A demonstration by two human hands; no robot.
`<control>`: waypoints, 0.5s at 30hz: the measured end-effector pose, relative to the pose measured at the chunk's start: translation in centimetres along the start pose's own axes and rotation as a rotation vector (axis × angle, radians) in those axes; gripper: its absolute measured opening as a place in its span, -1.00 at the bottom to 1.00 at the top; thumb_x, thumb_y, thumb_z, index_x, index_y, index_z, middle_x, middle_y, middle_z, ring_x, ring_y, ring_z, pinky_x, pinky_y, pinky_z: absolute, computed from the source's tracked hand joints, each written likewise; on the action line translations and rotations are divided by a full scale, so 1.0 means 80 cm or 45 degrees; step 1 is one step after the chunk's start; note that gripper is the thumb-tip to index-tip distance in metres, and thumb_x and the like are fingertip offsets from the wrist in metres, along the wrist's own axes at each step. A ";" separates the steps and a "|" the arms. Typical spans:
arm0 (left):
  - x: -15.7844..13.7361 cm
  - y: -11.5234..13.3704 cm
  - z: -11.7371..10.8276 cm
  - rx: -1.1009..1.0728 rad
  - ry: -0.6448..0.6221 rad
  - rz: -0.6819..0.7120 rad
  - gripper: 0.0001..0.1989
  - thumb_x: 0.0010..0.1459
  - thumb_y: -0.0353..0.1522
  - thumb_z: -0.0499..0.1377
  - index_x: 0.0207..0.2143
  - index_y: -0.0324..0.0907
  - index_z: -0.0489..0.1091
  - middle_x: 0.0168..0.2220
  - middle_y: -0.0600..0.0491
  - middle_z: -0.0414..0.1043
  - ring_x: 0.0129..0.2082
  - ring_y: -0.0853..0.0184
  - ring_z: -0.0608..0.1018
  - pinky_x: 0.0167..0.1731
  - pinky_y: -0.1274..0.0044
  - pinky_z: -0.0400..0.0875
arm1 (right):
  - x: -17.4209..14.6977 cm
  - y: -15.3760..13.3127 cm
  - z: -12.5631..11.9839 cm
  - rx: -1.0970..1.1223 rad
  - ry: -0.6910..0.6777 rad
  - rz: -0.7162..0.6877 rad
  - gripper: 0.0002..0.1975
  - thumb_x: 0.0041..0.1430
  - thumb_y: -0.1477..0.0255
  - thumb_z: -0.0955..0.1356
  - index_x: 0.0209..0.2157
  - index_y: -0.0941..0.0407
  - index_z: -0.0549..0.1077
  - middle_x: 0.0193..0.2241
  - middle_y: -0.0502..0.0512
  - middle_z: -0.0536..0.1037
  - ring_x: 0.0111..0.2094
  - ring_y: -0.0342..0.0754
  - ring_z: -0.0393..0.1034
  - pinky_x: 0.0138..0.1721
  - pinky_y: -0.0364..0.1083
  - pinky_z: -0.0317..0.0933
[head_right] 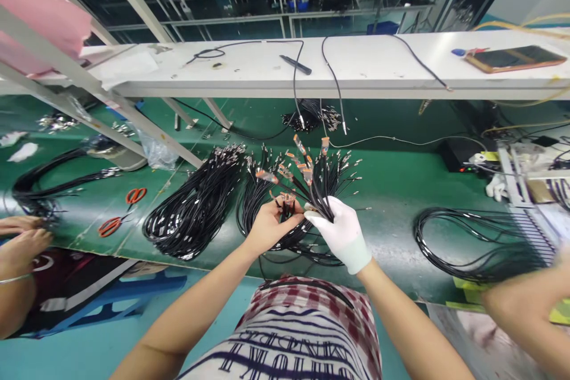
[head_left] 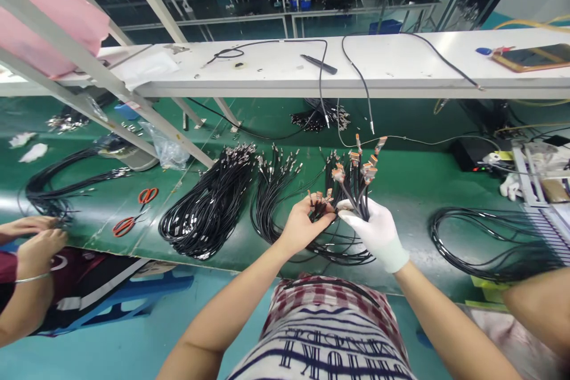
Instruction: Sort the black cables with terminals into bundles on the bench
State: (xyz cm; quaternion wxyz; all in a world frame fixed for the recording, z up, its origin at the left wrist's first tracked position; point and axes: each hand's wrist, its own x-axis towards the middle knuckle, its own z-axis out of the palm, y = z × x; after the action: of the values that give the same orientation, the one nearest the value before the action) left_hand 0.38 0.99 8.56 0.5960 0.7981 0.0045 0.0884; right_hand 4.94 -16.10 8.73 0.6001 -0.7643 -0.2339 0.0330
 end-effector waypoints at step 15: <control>-0.002 -0.013 -0.008 -0.379 -0.123 0.027 -0.61 0.30 -0.22 0.00 0.06 -0.24 0.34 0.11 -0.10 0.35 0.12 0.23 0.41 0.13 0.43 0.29 | 0.005 -0.006 -0.007 0.047 0.134 0.123 -0.78 0.05 0.31 0.40 -0.31 0.15 0.55 -0.33 0.11 0.58 -0.27 0.05 0.47 -0.18 -0.04 0.35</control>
State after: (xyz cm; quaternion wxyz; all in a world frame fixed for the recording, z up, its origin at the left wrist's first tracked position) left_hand 0.24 1.91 7.76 0.7063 0.7042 -0.0460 0.0559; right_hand 5.38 -16.38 9.40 0.6232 -0.7642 -0.1642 0.0259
